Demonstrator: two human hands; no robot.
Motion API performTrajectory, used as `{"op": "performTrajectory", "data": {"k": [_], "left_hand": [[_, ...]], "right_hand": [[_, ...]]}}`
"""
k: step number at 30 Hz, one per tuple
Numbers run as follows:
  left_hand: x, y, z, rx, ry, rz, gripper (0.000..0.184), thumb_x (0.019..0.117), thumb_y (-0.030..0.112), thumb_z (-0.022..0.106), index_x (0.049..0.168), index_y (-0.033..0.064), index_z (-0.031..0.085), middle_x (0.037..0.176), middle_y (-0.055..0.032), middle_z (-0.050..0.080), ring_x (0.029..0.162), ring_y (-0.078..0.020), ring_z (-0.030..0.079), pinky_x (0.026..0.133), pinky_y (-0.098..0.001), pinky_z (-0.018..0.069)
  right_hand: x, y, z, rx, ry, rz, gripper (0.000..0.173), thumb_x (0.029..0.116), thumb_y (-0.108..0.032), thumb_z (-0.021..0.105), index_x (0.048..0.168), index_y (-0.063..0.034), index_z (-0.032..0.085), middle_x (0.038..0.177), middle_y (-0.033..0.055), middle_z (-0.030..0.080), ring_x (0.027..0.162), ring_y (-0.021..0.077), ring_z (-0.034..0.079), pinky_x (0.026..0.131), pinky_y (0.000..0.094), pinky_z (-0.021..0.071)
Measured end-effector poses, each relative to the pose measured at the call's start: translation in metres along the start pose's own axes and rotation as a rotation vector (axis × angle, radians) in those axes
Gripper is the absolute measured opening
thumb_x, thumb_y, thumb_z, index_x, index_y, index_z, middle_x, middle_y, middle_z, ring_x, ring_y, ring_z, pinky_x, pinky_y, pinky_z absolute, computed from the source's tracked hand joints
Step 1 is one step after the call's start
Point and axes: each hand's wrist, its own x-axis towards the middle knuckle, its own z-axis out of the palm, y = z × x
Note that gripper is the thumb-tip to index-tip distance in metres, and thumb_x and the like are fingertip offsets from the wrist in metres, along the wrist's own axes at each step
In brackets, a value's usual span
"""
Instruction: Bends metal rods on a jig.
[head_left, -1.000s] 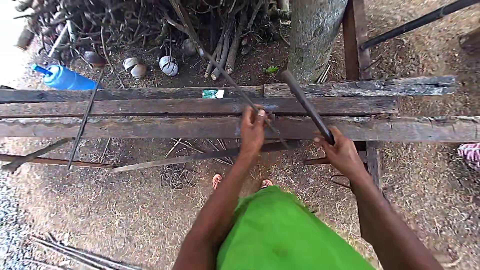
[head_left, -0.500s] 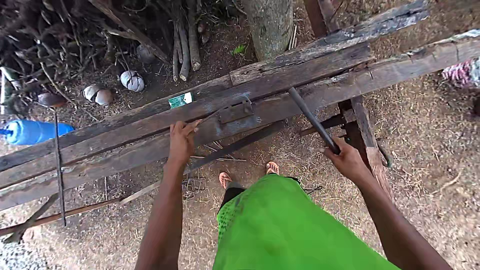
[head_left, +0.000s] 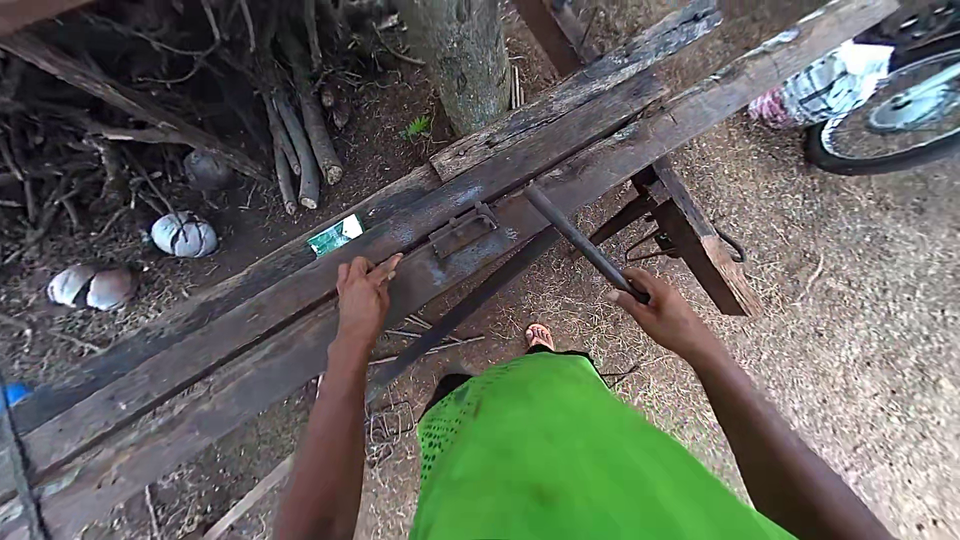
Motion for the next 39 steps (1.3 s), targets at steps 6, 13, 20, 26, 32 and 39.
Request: {"op": "performTrajectory", "data": {"k": [6,13,20,26,32,39], "left_hand": [[0.003,-0.022,0.011,-0.086,-0.003,0.148,0.034,0.1056,0.011,0.053,0.135,0.0165,0.069,0.105,-0.0230,0.062,0.106,-0.0431,0.059,0.096,-0.0574,0.0473],[0.010,-0.024,0.006,-0.101,-0.102,0.196,0.035,0.1062,0.012,0.053,0.137,0.0188,0.067,0.112,-0.0252,0.061,0.108,-0.0461,0.058,0.092,-0.0599,0.0486],[0.016,-0.026,0.007,-0.126,-0.124,0.203,0.039,0.1051,0.006,0.051,0.139,0.0176,0.067,0.114,-0.0275,0.061,0.110,-0.0482,0.058,0.094,-0.0617,0.0472],[0.018,-0.025,0.004,-0.080,-0.123,0.229,0.037,0.1057,0.007,0.051,0.137,0.0159,0.068,0.111,-0.0264,0.062,0.108,-0.0474,0.059,0.095,-0.0595,0.0477],[0.028,-0.029,0.003,-0.048,-0.087,0.241,0.040,0.1046,0.005,0.050,0.137,0.0201,0.068,0.109,-0.0262,0.062,0.108,-0.0474,0.058,0.093,-0.0614,0.0469],[0.040,-0.041,0.006,-0.082,-0.113,0.268,0.043,0.1028,0.002,0.049,0.136,0.0203,0.069,0.109,-0.0278,0.062,0.111,-0.0489,0.057,0.099,-0.0623,0.0441]], "right_hand": [[-0.041,-0.035,0.050,-0.025,0.021,0.093,0.047,0.1085,-0.043,0.047,0.147,-0.0168,0.054,0.082,0.0109,0.063,0.067,0.0228,0.059,0.068,0.0466,0.0522],[-0.068,-0.073,0.097,0.016,0.096,0.220,0.043,0.1102,-0.035,0.046,0.146,-0.0138,0.055,0.081,0.0107,0.062,0.066,0.0219,0.059,0.067,0.0440,0.0529],[-0.058,-0.076,0.097,0.059,0.123,0.244,0.044,0.1109,-0.036,0.044,0.147,-0.0129,0.054,0.077,0.0095,0.062,0.060,0.0188,0.056,0.059,0.0395,0.0506],[-0.051,-0.071,0.076,0.081,0.027,0.267,0.041,0.1105,-0.036,0.046,0.146,-0.0163,0.055,0.075,0.0074,0.060,0.059,0.0168,0.053,0.058,0.0364,0.0478],[-0.045,-0.060,0.078,0.112,0.027,0.255,0.041,0.1105,-0.036,0.046,0.145,-0.0165,0.056,0.073,0.0074,0.059,0.056,0.0171,0.053,0.055,0.0362,0.0484],[-0.042,-0.051,0.085,0.208,0.004,0.228,0.042,0.1107,-0.034,0.045,0.148,-0.0168,0.053,0.072,0.0053,0.059,0.053,0.0143,0.051,0.052,0.0326,0.0464]]}}
